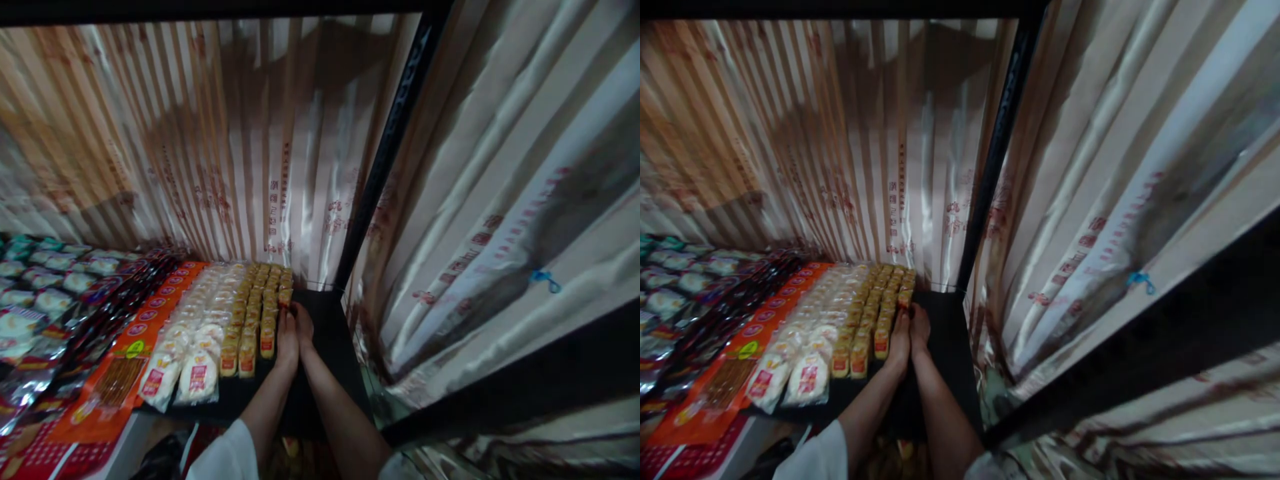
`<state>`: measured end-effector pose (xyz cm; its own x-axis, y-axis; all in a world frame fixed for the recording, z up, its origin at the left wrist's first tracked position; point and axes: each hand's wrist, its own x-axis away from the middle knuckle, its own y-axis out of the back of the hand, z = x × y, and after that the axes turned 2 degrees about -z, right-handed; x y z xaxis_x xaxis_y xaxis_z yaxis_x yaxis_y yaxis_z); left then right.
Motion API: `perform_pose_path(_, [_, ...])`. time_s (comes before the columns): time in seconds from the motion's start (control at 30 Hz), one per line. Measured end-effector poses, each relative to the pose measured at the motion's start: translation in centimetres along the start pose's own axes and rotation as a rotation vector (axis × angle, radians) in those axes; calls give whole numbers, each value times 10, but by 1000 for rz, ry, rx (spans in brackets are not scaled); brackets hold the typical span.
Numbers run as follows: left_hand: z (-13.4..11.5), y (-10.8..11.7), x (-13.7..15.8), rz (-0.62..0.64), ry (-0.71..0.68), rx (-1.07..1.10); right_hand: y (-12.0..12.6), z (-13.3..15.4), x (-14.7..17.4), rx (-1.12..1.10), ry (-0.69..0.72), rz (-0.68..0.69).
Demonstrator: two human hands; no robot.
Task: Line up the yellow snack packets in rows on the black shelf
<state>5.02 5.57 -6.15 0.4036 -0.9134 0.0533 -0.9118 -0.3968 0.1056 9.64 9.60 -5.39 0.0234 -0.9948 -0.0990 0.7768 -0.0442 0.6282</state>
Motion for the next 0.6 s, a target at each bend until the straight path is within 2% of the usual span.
perform_pose_path(0.17, [11, -3, -5, -85, 22, 141, -4, -3, 2, -93, -19, -57])
perform_pose_path(0.33, [15, -6, -9, -96, 6, 101, -9, -10, 0, -79, 8, -69])
perform_pose_path(0.47, [7, -9, -6, -104, 10, 44, -13, -19, -5, -57, 70, -99])
perform_pose_path(0.6, [0, -12, 0, -100, -18, -31, -17, -32, -8, -138, 108, -101])
